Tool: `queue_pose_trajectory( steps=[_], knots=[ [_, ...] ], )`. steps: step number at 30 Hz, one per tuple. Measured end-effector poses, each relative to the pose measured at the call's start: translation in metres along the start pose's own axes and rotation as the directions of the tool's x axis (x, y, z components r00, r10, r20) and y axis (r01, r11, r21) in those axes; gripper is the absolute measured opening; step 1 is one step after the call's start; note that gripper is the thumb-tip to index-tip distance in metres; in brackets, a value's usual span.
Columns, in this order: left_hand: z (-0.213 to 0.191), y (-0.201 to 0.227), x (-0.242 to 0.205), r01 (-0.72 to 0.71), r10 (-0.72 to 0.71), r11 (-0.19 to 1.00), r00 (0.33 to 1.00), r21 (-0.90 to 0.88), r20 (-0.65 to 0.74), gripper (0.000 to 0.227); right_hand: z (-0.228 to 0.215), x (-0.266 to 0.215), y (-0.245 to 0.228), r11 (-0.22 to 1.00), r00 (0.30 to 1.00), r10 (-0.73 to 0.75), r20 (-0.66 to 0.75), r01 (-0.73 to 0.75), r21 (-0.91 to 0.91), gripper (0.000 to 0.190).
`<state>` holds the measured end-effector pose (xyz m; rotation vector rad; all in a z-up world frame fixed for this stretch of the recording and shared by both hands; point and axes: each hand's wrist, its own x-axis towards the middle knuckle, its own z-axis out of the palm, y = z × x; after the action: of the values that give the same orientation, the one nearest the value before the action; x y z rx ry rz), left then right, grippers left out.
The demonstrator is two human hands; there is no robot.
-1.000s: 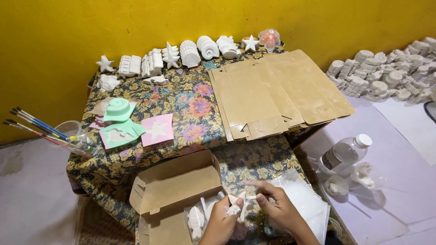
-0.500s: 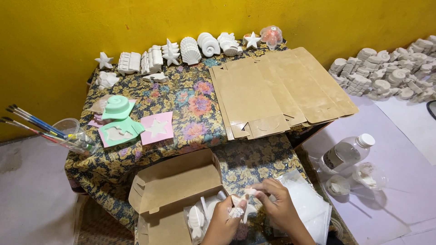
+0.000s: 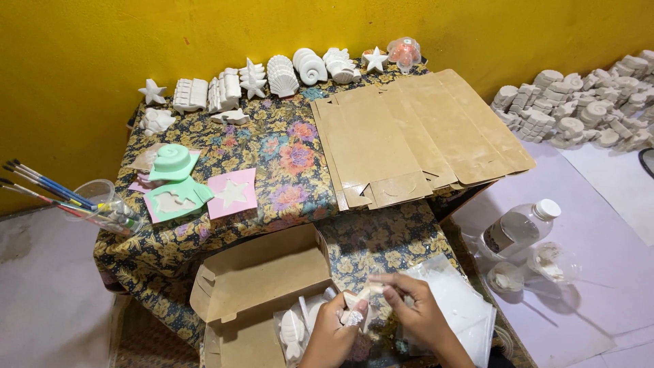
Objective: Picking up small white star-shaped decorative items and placing them into individual plastic bags.
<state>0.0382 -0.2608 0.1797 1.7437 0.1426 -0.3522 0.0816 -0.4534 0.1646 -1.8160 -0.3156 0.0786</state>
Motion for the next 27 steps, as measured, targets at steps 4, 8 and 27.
queue_pose_trajectory(
  steps=[4,8,27],
  knots=[
    [0.0,0.006,-0.003,0.006,-0.006,1.0,1.0,0.005,0.007,0.013,0.006,0.002,-0.003,0.975,0.988,-0.143,-0.052,0.131,-0.181,0.035],
    [-0.001,0.021,-0.007,0.01,-0.01,1.0,1.0,-0.008,-0.009,0.021,0.002,-0.001,0.003,0.994,0.987,0.043,-0.157,-0.057,-0.088,0.034],
    [-0.003,-0.003,0.004,-0.18,0.181,0.983,0.98,0.03,-0.079,0.038,0.01,0.0,0.014,0.98,0.982,-0.134,-0.135,0.111,-0.163,0.027]
  ],
)
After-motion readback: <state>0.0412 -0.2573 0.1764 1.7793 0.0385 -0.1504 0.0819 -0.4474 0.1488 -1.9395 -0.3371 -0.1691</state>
